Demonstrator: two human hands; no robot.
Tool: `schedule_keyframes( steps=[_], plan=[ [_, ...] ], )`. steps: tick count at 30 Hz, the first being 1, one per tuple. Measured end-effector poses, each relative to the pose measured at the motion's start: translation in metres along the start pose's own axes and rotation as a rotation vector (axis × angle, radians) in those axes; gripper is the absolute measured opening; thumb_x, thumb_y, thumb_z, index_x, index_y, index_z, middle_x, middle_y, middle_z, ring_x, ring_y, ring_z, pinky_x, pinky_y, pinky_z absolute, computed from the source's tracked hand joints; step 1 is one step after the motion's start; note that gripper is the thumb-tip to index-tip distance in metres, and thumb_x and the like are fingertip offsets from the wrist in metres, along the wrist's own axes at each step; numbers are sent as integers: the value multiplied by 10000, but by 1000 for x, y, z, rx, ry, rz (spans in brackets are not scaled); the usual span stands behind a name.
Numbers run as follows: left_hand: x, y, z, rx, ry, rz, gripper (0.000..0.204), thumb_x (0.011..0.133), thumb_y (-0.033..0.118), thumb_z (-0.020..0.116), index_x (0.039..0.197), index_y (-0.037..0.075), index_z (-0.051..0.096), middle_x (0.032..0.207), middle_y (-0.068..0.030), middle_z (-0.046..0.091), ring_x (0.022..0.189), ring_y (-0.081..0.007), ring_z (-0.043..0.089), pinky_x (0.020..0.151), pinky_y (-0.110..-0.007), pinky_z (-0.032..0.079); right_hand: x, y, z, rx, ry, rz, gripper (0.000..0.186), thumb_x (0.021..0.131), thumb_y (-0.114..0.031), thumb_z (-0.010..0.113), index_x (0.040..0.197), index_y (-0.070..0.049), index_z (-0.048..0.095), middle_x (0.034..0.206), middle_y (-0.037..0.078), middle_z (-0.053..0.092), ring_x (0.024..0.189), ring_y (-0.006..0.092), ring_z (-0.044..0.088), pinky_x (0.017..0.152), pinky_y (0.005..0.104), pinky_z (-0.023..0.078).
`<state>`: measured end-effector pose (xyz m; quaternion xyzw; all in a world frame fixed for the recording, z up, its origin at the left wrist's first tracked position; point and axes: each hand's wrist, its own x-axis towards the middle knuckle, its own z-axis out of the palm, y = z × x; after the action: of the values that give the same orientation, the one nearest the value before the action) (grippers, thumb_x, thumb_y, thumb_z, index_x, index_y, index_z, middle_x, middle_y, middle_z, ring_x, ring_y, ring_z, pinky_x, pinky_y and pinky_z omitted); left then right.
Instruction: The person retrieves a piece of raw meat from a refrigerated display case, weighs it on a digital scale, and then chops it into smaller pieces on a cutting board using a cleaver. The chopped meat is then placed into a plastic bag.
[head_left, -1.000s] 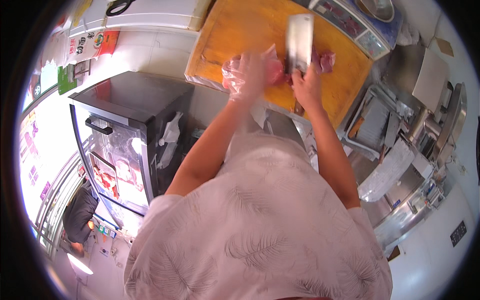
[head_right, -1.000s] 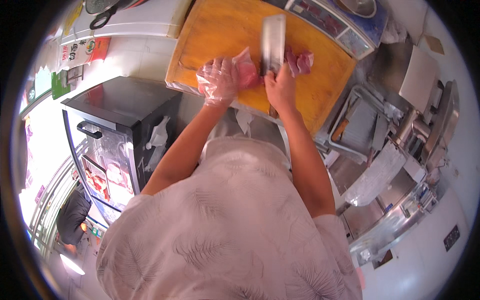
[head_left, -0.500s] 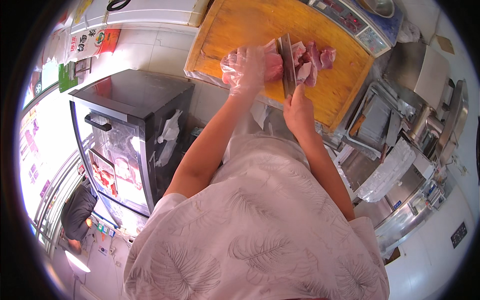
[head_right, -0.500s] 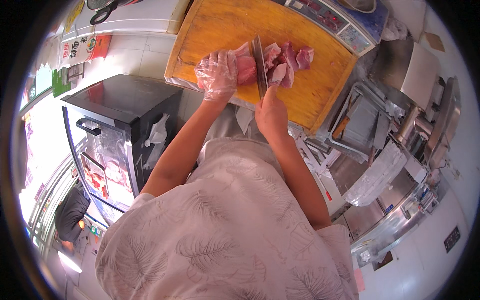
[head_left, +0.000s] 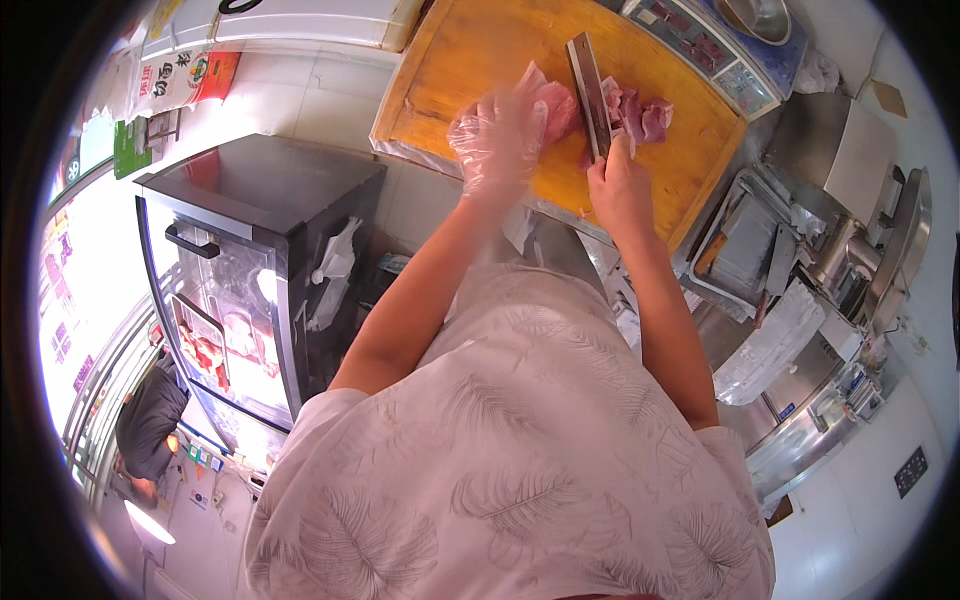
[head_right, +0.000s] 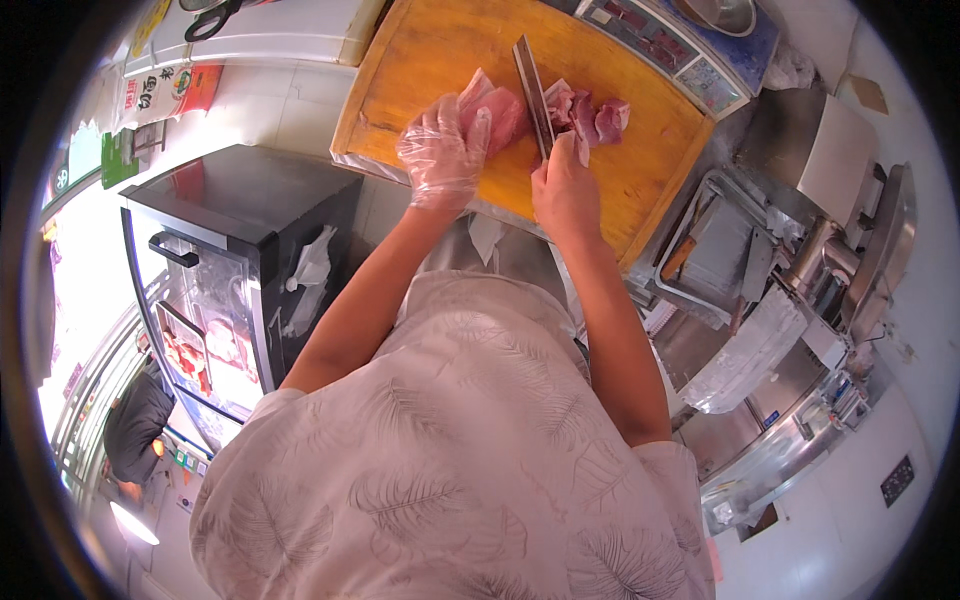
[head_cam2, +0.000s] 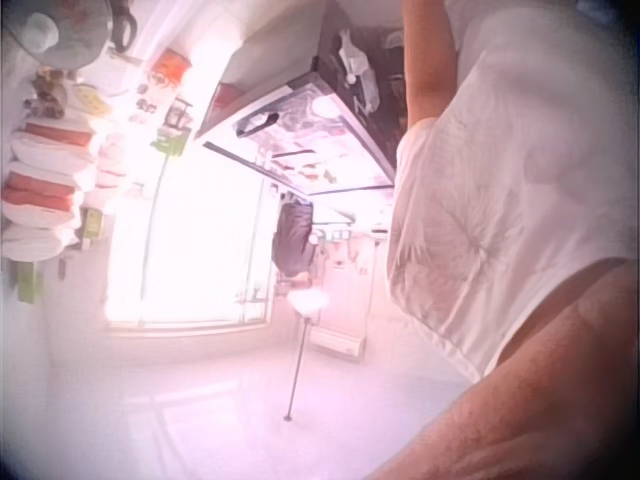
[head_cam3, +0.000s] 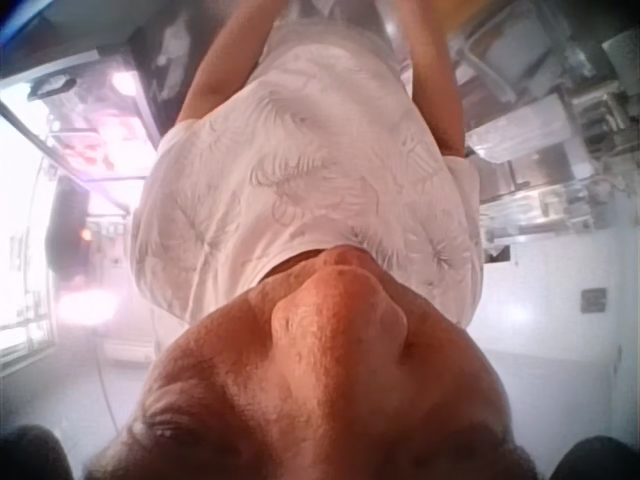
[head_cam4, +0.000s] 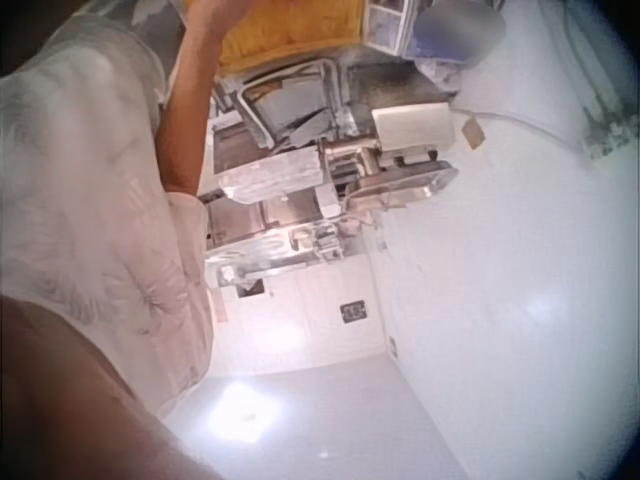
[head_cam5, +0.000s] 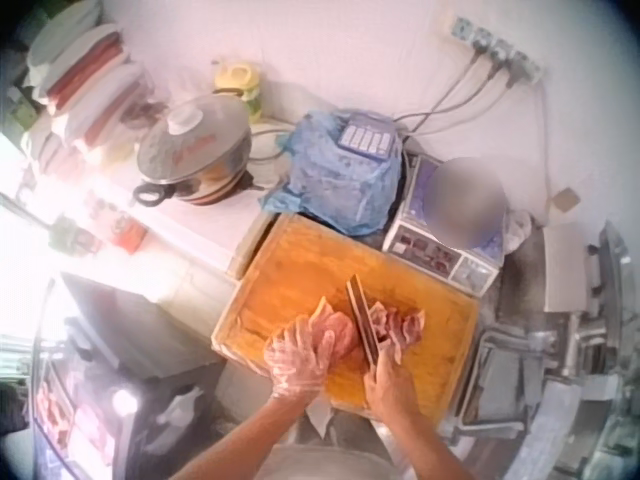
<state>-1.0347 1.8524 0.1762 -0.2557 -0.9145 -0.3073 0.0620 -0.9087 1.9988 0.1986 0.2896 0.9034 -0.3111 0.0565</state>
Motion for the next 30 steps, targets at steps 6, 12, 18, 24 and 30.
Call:
schedule_keyframes(
  steps=[6,12,18,24,30],
  plan=[
    [0,-19,6,41,-76,108,452,980,468,730,1201,79,664,1046,-157,725,902,-394,695,752,-546,524,-8,11,38,-39,105,-68,450,956,-70,653,1299,98,416,958,371,680,856,553,686,721,609,550],
    [32,-86,9,300,-104,509,413,948,450,761,1158,98,711,981,-110,738,839,-358,709,692,-512,529,50,-30,37,2,139,128,346,964,-81,656,1190,73,443,805,321,686,813,529,704,669,574,561],
    [35,-109,15,119,-135,481,380,953,383,766,1174,78,716,1025,-110,757,870,-364,721,738,-502,560,5,2,29,130,244,26,250,982,-108,637,1132,28,490,819,311,683,769,552,677,677,610,511],
    [29,-37,-12,-36,114,181,285,1022,273,689,1193,47,724,1023,-180,754,941,-394,717,814,-510,555,-21,-36,-30,204,110,132,259,987,-64,605,1199,22,485,923,343,672,871,584,651,748,641,491],
    [17,-41,26,113,140,8,224,1041,287,654,1082,81,731,957,-158,727,920,-393,688,853,-548,511,-28,-21,26,-24,98,6,450,976,-53,604,1353,106,417,937,344,690,866,577,665,767,635,519]
  ],
)
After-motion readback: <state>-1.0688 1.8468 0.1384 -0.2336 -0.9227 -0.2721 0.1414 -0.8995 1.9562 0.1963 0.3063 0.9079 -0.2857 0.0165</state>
